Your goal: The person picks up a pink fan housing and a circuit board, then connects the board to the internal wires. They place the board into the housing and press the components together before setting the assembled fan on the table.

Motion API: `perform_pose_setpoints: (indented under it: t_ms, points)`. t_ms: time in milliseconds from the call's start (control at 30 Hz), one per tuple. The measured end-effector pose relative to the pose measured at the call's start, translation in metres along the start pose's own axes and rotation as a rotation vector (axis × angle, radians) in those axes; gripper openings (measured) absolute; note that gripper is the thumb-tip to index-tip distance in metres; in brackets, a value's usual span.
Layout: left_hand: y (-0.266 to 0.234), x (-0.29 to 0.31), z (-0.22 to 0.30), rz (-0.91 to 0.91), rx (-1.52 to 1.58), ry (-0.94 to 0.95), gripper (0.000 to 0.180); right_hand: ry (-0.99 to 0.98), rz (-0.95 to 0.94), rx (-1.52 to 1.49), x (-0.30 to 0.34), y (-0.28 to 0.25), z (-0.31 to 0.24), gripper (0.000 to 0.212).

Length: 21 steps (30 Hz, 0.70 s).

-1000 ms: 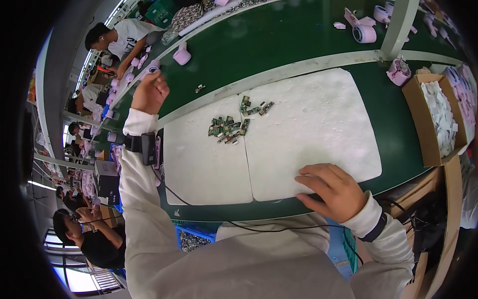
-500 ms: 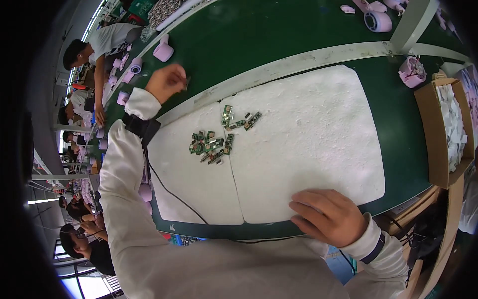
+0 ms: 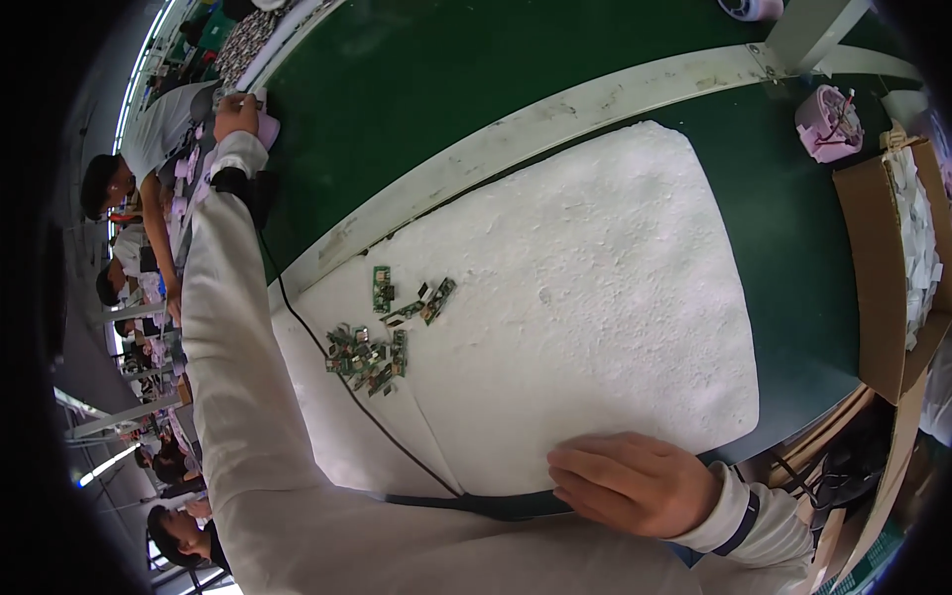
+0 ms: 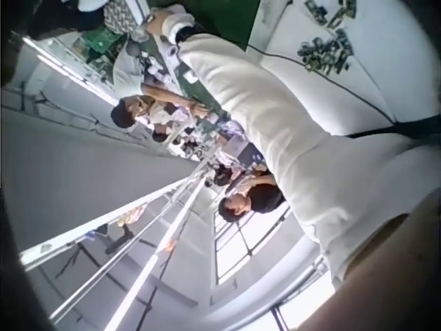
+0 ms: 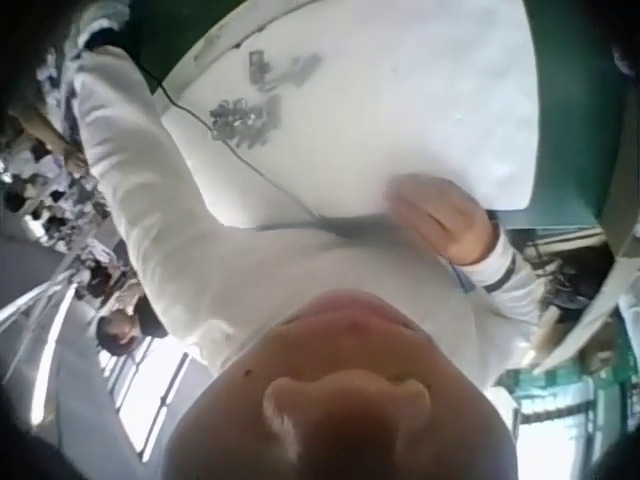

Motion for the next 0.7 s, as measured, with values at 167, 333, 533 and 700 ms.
perform_pose_setpoints:
  t_ms: [167, 333, 533, 700]
  points:
    - [-0.005, 0.021, 0.027, 0.01, 0.259, -0.016, 0.026, 0.007, 0.006, -0.002, 0.002, -0.002, 0.0, 0.025]
    - [-0.014, 0.031, 0.041, 0.073, 0.302, 0.353, 0.023, -0.007, 0.045, 0.042, 0.007, -0.001, -0.001, 0.024]
    - [-0.049, 0.028, 0.038, 0.161, 0.365, 0.438, 0.023, -0.061, 0.098, 0.07, 0.007, 0.003, -0.008, 0.022]
    - [-0.124, 0.033, 0.064, 0.087, 0.639, 0.211, 0.026, -0.111, 0.092, 0.073, 0.017, 0.007, -0.007, 0.034]
Point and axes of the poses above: each hand's wrist, its own x-axis away from the middle knuckle, its own y-axis out of the palm, z = x × y, the point moved 3 cm from there along -x, towards the middle knuckle, and after that the axes turned 9 degrees about z, right-handed, at the moved point
